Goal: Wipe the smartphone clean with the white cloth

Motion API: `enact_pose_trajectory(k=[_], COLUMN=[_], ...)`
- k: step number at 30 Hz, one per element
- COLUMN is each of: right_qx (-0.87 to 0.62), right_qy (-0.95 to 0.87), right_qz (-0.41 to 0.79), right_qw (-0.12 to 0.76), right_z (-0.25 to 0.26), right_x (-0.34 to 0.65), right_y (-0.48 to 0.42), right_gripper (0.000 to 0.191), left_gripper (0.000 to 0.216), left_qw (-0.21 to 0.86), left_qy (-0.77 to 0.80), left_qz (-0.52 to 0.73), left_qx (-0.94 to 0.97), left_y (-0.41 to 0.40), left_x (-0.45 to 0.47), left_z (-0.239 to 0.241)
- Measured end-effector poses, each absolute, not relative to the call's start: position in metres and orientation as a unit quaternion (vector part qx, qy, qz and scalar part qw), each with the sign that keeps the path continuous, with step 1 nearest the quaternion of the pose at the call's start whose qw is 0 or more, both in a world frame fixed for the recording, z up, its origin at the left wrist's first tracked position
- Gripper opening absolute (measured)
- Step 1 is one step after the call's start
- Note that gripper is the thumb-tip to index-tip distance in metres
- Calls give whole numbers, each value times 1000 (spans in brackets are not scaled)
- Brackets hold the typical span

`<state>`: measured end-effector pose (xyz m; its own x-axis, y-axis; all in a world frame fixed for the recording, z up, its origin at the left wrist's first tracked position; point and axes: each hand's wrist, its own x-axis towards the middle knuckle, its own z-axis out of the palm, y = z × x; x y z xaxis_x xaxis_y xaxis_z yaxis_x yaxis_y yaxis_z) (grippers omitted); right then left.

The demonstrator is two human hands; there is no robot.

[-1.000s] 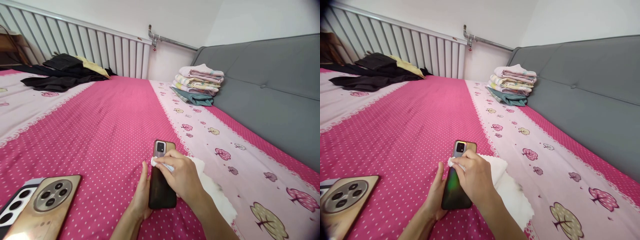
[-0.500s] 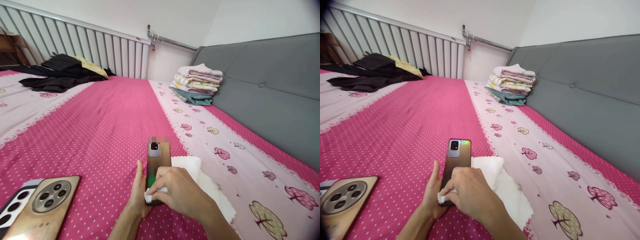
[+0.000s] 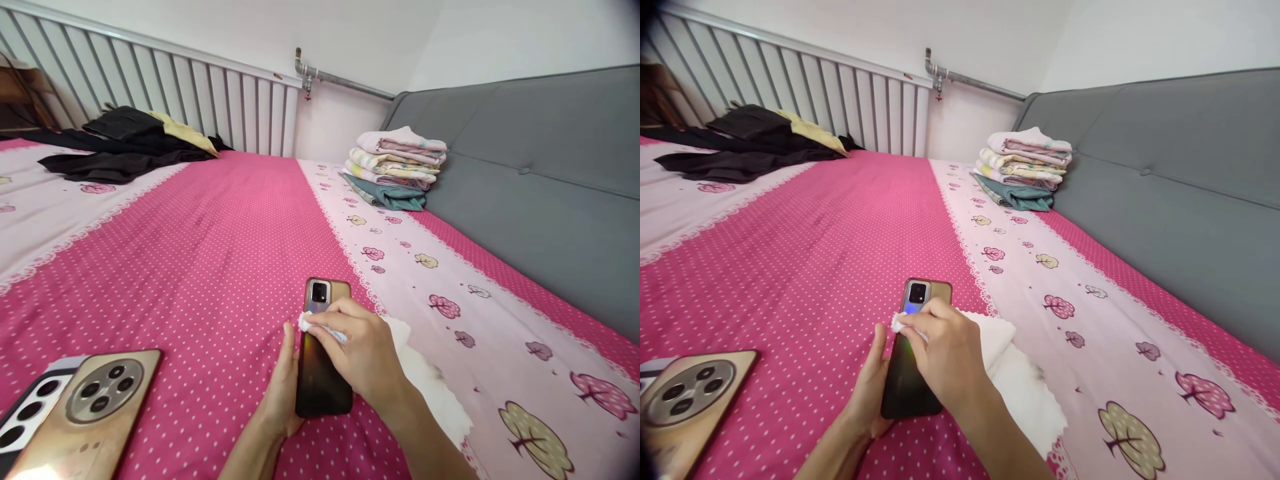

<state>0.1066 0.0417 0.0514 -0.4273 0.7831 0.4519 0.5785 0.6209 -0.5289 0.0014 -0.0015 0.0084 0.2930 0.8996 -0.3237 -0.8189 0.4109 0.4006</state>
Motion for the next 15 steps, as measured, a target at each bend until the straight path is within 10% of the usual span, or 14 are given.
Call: enact_pose_trajectory(k=[15], right_qx=[-444], right_qy=[-756], right_qz=[82], right_qw=[475], right_z=[52], right_x=[105], right_y=[45], right_gripper=[15], left_gripper=[61], left_qw=[814], left_qy=[232], left_qz=[513], left_qx=[143], left_y=[-6], left_x=[10], left_z=[1])
